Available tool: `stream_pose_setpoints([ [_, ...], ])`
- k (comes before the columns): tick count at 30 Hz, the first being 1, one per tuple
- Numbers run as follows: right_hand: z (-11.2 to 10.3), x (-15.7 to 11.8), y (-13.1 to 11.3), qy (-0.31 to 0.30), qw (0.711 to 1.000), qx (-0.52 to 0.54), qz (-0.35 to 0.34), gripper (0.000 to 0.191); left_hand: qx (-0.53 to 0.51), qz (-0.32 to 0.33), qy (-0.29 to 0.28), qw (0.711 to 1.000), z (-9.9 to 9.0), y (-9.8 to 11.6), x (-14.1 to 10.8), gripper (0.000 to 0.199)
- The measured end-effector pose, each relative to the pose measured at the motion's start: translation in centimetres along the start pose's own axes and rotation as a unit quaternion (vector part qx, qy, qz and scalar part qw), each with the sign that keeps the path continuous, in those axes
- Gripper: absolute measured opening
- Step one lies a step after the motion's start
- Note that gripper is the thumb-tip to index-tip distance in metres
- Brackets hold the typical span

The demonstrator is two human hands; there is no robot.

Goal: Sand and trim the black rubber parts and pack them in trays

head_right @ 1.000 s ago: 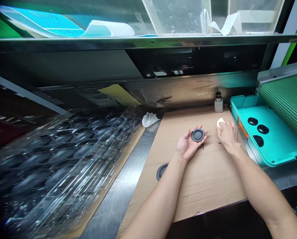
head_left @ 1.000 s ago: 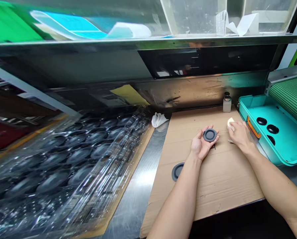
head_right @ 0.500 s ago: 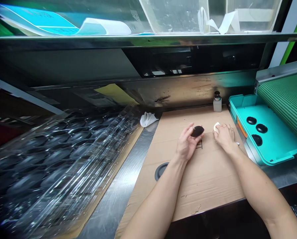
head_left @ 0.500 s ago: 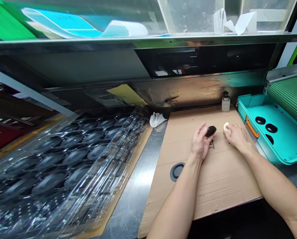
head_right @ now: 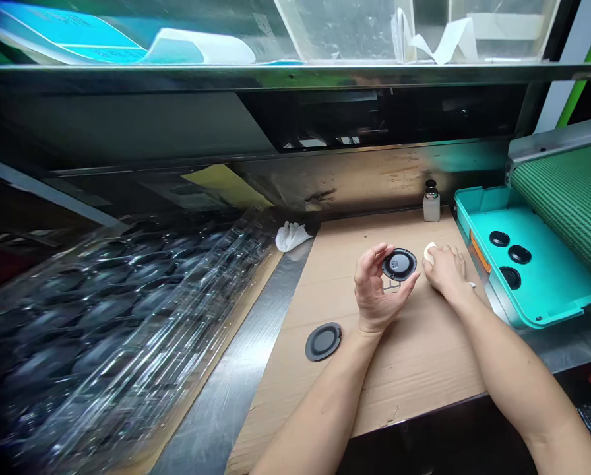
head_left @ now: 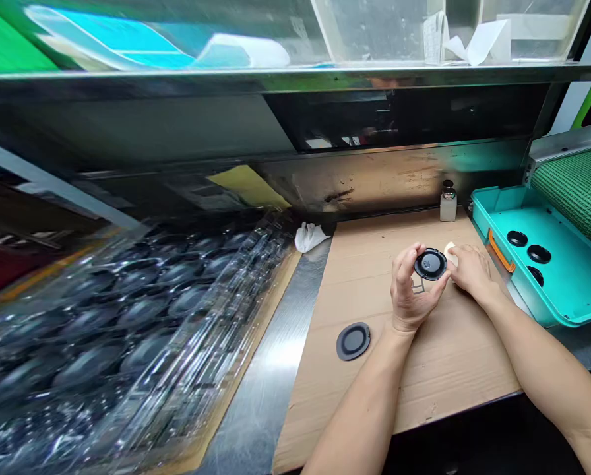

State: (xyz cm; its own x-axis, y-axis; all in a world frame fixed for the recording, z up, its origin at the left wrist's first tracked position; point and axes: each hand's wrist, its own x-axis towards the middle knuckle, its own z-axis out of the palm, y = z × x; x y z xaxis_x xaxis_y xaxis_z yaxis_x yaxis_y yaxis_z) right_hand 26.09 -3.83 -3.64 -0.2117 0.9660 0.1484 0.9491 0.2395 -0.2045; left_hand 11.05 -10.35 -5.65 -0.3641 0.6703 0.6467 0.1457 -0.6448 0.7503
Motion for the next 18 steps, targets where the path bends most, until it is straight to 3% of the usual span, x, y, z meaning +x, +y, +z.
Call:
stream_pose_setpoints([
  [3,0.0,0.0,0.0,-0.001,1.0,-0.003,0.001,0.032,0.108,0.135,-0.044,0.984,-0.2,-0.4,0.3,0.083],
  [8,0.3,0.0,0.2,0.009,1.0,-0.008,-0.003,0.033,0.195,0.169,-0.053,0.965,-1.0,-0.9,1.1,0.083],
  [13,0.5,0.0,0.3,0.01,1.0,-0.009,0.0,0.032,0.185,0.241,-0.02,0.952,-0.9,-0.4,1.0,0.097],
  [18,0.4,0.0,0.2,0.015,1.0,-0.005,-0.005,0.033,0.196,0.256,-0.029,0.946,-0.5,0.4,0.6,0.101],
])
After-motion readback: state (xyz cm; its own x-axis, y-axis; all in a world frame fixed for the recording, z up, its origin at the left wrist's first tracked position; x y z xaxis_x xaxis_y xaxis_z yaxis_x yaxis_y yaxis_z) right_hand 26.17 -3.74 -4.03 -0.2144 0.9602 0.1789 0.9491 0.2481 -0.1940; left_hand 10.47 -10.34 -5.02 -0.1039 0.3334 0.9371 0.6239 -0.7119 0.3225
